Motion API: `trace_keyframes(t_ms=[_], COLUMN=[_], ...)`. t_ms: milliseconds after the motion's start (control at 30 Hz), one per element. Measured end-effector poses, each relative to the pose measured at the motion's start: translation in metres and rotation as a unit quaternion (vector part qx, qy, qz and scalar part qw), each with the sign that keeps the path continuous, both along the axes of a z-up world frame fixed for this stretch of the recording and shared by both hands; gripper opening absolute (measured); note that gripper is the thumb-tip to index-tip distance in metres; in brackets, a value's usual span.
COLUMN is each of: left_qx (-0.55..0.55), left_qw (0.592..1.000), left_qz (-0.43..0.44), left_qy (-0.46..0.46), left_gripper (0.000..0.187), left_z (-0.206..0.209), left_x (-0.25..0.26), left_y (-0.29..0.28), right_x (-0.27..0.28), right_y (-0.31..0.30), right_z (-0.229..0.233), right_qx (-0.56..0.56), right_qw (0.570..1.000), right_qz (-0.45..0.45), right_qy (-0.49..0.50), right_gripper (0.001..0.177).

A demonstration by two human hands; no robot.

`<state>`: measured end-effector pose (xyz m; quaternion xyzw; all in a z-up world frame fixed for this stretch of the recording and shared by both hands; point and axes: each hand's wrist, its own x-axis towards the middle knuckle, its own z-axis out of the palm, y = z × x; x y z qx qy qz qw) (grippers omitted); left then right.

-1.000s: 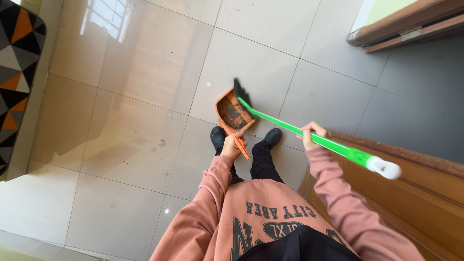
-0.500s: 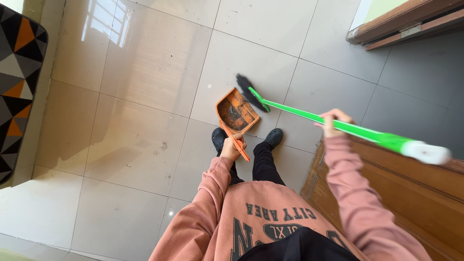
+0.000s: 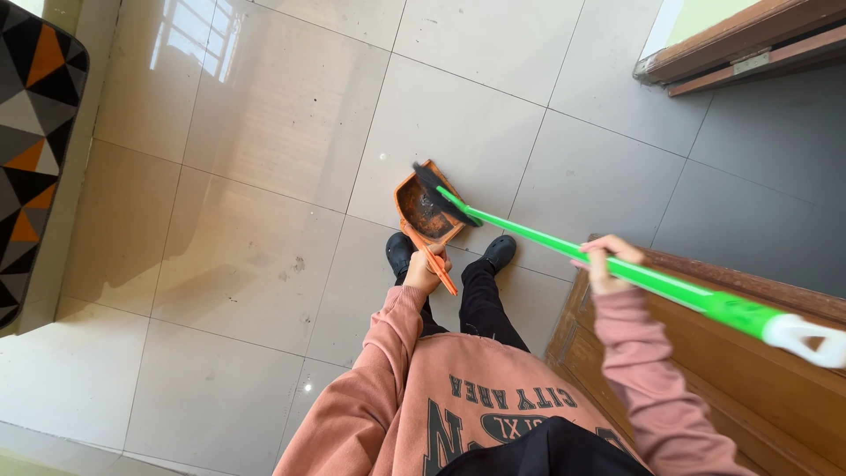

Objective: Sweep the floor and collect debris with a dustpan.

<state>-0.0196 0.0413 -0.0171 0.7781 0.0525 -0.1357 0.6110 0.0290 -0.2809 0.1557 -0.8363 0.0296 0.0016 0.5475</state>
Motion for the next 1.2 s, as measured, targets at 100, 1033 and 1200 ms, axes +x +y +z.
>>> trace_keyframes(t_ms=[100,1033,1200], left_qx=[0.011,0.019,-0.016], left_qw=[1.000,0.999,0.998], left_qz=[-0.001,0.014,0.033], left_qy=[-0.005,-0.041,-0.043], left_gripper=[0.014,0.015,0.018], left_z=[-0.001,0.004,0.001], left_x=[0.000,-0.010,-0.013], left_y=[-0.001,0.008,0.012], right_x=[0.015,0.039,0.062], right_y=[0.003,-0.015,-0.026], right_z=[0.043,0.031,0.016], right_qx=[-0.033,-0.045,-0.086], right_qw=[0.999,0.997,0.995], right_qz=[-0.023,-0.027,-0.035], right_qy=[0.007,0.059,0.043], right_gripper=[0.021,0.021,0.024])
